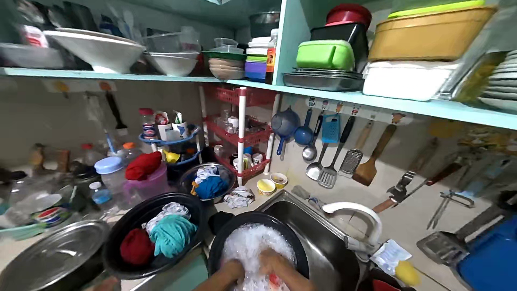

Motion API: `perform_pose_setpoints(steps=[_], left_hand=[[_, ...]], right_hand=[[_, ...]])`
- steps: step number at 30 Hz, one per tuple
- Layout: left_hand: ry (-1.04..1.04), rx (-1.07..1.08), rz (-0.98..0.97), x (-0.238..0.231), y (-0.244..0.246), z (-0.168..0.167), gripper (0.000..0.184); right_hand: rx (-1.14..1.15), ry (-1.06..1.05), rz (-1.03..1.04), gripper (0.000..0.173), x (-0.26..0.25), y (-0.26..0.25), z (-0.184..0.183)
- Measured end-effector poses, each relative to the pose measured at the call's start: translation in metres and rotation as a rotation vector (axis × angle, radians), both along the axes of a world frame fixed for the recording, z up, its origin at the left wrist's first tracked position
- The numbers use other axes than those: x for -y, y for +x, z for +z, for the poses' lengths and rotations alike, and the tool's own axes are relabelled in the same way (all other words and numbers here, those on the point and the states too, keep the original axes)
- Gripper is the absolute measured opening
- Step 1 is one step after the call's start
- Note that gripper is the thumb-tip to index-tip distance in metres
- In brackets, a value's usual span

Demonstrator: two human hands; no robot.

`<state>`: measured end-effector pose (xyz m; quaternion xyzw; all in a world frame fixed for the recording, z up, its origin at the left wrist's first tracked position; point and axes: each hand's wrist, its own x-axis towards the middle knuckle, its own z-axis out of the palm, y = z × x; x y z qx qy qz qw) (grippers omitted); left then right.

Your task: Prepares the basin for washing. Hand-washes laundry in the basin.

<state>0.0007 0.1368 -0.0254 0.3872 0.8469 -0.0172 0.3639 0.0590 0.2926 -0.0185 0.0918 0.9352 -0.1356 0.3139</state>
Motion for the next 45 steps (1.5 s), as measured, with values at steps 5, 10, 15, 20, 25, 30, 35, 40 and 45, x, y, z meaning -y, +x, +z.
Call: perform_pose_setpoints(steps=[5, 10, 15, 20, 25, 30, 35, 40, 45], left_hand=[[-0.097, -0.036, -0.122, -0.008, 0.006, 0.009, 0.038], [0.355, -0.095, -0.082, 0.009, 0.000, 0.016, 0.044], [0.578, -0.134, 0.020, 0.010, -0.005, 0.053, 0.037], [0.824, -0.209, 0.117, 0.013, -0.002, 0.097, 0.034], [1.163, -0.331, 0.172, 0.017, -0.009, 0.120, 0.035], [1.459, 0.176, 0.595, 0.019, -0.026, 0.101, 0.035], [1.344, 0.898, 0.987, -0.030, -0.035, 0.040, 0.052], [1.356, 0.887, 0.995, -0.058, -0.017, 0.024, 0.030], [1.104, 0.556, 0.853, -0.036, 0.005, 0.056, 0.036]], right_hand=[[-0.031, -0.054, -0.114, 0.062, -0.001, 0.007, -0.001], [-0.393, -0.629, -0.262, 0.066, -0.016, 0.016, 0.017], [-0.397, -0.689, -0.148, 0.086, -0.038, 0.003, 0.016], [-0.370, -0.671, -0.179, 0.081, -0.036, 0.013, 0.017], [-0.574, -0.701, -0.301, 0.039, -0.046, 0.020, 0.021], [-0.914, -1.142, -0.639, 0.025, -0.051, 0.027, 0.013], [-1.235, -1.317, -0.824, 0.038, -0.008, 0.011, 0.024], [-1.354, -0.883, -0.664, 0.033, 0.040, 0.003, 0.040], [-1.325, -0.537, -0.708, 0.035, 0.042, -0.005, 0.043]])
